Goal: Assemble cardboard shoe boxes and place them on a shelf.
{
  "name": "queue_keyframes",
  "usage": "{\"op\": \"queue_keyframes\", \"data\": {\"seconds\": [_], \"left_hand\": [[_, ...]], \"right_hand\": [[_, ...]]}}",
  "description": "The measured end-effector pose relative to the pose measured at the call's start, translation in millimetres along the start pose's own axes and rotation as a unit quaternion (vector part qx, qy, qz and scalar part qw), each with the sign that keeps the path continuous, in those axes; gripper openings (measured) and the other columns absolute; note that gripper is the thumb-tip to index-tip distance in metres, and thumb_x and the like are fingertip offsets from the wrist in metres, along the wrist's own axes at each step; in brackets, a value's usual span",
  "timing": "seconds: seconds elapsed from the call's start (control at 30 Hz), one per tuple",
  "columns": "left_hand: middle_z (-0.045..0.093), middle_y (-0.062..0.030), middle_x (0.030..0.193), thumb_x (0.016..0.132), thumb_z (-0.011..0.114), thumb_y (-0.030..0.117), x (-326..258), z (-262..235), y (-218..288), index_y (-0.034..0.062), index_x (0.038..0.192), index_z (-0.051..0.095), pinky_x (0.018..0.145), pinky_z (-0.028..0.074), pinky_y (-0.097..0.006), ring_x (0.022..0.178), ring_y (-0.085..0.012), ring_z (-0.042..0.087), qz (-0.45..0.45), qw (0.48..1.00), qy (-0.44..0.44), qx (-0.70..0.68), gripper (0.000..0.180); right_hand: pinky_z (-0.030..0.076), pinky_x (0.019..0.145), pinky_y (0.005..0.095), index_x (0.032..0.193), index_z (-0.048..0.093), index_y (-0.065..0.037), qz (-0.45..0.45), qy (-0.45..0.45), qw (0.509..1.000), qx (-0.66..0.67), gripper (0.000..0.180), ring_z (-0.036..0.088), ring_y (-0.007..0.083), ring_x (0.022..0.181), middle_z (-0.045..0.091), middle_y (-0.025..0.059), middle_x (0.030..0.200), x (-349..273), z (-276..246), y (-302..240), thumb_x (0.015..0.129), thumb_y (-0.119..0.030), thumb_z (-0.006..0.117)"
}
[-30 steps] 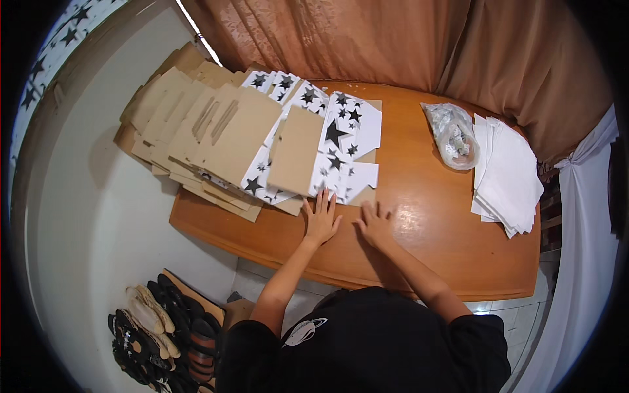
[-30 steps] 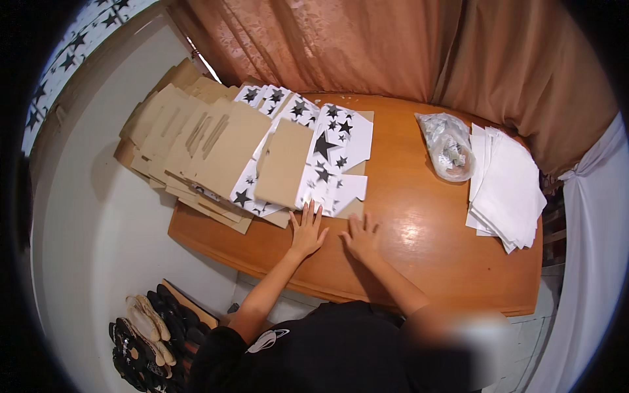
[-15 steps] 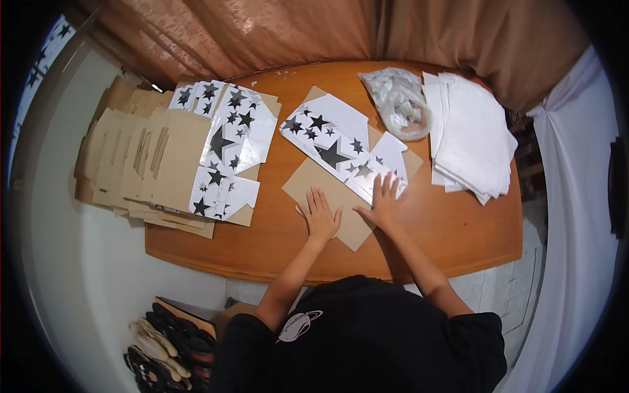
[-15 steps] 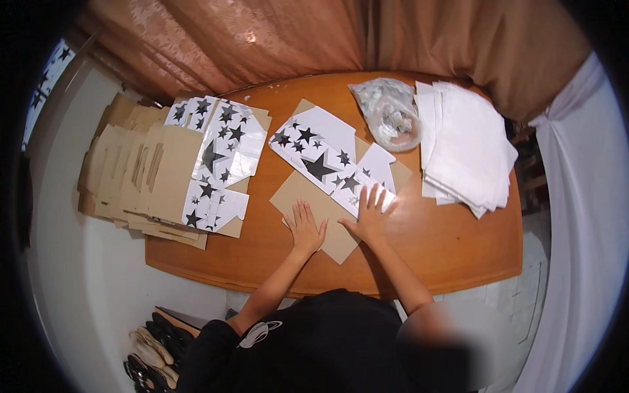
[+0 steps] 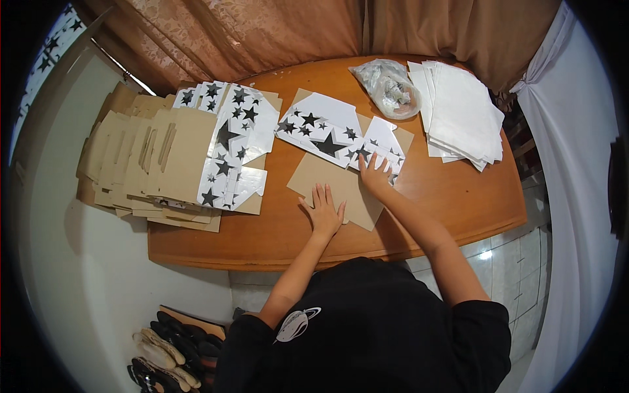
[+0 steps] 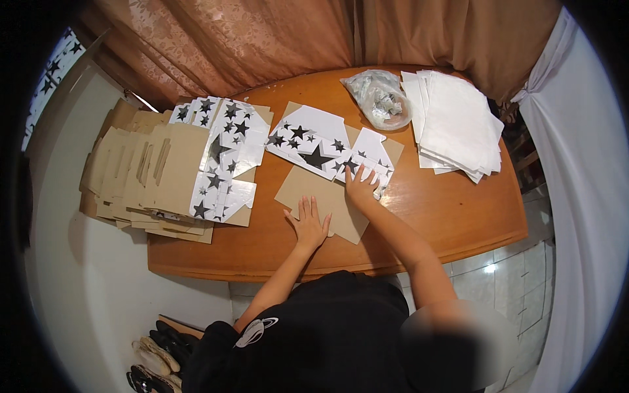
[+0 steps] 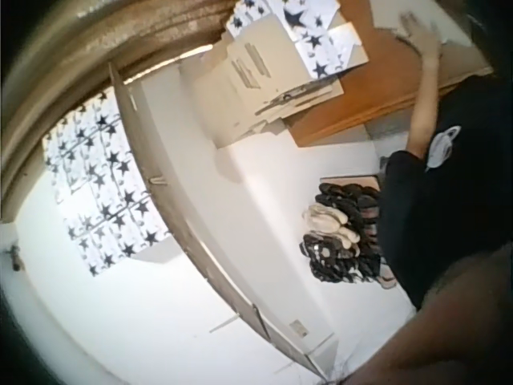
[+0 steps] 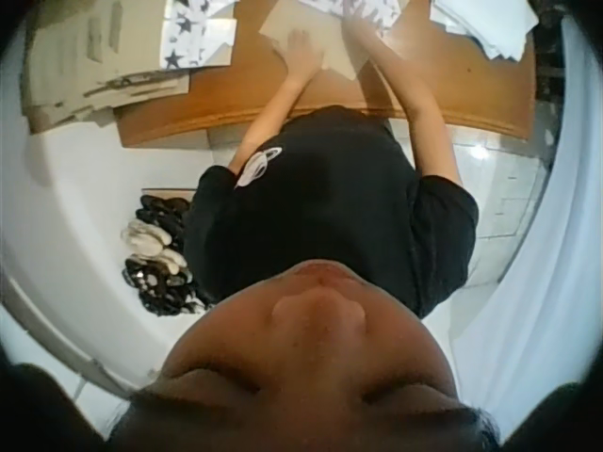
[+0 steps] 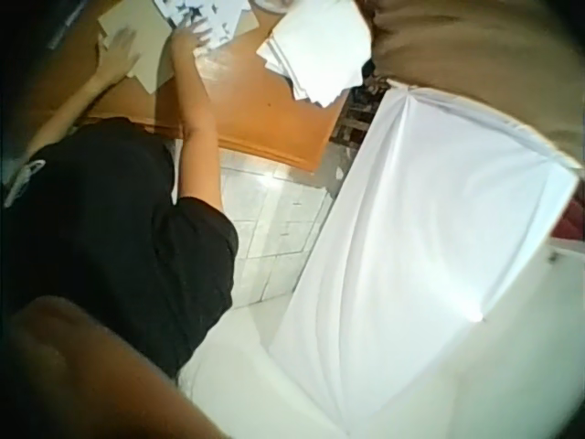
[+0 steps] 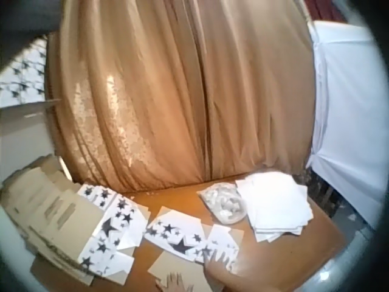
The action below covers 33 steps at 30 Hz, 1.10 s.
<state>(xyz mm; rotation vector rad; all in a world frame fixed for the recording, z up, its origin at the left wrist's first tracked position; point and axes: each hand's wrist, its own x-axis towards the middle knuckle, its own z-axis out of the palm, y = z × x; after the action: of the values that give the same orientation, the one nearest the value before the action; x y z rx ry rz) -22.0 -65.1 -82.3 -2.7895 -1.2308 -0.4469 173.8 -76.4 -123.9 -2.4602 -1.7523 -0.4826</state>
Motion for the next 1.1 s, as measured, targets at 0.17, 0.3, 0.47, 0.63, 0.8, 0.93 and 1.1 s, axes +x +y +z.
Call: {"op": "queue_keyframes", "data": {"seconds": [0.17,0.3,0.47,0.63,0.8,0.93,1.1], "left_hand": [[0.029,-0.0227,0.136,0.085,0.042,0.046,-2,-1,1,-0.001,0.132,0.033,0.094,0.004,-0.069,0.127,-0.034,0.027,-0.01,0.999,-0.002,-0.035,0.067],[0.014,-0.023,0.142,0.085,0.041,0.047,-14,4,-4,-0.0032,0.135,0.023,0.093,0.0,-0.07,0.132,-0.034,0.013,-0.053,0.995,-0.046,-0.069,0.073],[-0.001,-0.0255,0.143,0.084,0.046,0.047,0,-9,-4,-0.006,0.137,0.005,0.094,-0.002,-0.068,0.134,-0.0356,0.001,-0.12,0.98,-0.059,-0.144,0.086],[0.004,-0.0264,0.142,0.081,0.056,0.02,48,-46,-30,-0.0032,0.137,-0.002,0.105,0.012,-0.047,0.133,-0.0365,0.008,-0.13,0.925,0.178,-0.309,0.084],[0.036,-0.0246,0.132,0.079,0.038,-0.009,56,-65,-58,0.0009,0.137,0.016,0.099,0.032,-0.037,0.123,-0.0343,0.037,-0.092,0.88,0.144,-0.444,0.063],[0.047,-0.0234,0.123,0.083,0.035,-0.009,30,-52,-57,0.0014,0.132,0.032,0.092,0.037,-0.033,0.113,-0.0312,0.048,-0.11,0.846,0.234,-0.466,0.05],[0.045,-0.0197,0.126,0.088,0.037,0.001,15,-57,-60,0.003,0.131,0.036,0.089,0.041,-0.036,0.114,-0.0354,0.046,-0.075,0.9,0.174,-0.392,0.043]], "right_hand": [[0.033,0.078,0.0707,0.137,0.024,-0.006,0.076,0.034,0.996,-0.002,0.061,0.033,0.0563,0.115,0.027,0.023,0.138,-8,-2,-3,0.081,-0.015,0.046],[0.022,0.1,0.0568,0.137,0.016,0.001,0.159,0.01,0.939,0.305,0.065,0.023,0.0437,0.127,0.015,0.0199,0.143,-15,-74,4,0.076,0.007,0.039],[0.021,0.106,0.0394,0.137,0.017,0.001,0.132,0.238,0.835,0.478,0.063,0.022,0.0346,0.13,0.018,0.0207,0.142,-55,-74,30,0.077,0.012,0.032],[0.025,0.104,0.0332,0.136,0.019,-0.002,0.202,0.223,0.784,0.542,0.061,0.029,0.032,0.128,0.03,0.0219,0.137,-84,-66,35,0.078,0.013,0.025],[0.024,0.103,0.0328,0.136,0.018,-0.001,0.288,0.231,0.741,0.561,0.06,0.03,0.0303,0.127,0.031,0.0205,0.136,-82,-66,26,0.077,0.012,0.025],[0.022,0.103,0.0323,0.135,0.018,0.001,0.237,0.283,0.708,0.602,0.061,0.029,0.0276,0.127,0.031,0.02,0.135,-68,-66,9,0.075,0.013,0.025],[0.023,0.102,0.0317,0.131,0.022,0.005,0.257,0.362,0.674,0.59,0.052,0.034,0.0264,0.121,0.036,0.0182,0.129,-62,-21,19,0.08,0.011,0.028]]}}
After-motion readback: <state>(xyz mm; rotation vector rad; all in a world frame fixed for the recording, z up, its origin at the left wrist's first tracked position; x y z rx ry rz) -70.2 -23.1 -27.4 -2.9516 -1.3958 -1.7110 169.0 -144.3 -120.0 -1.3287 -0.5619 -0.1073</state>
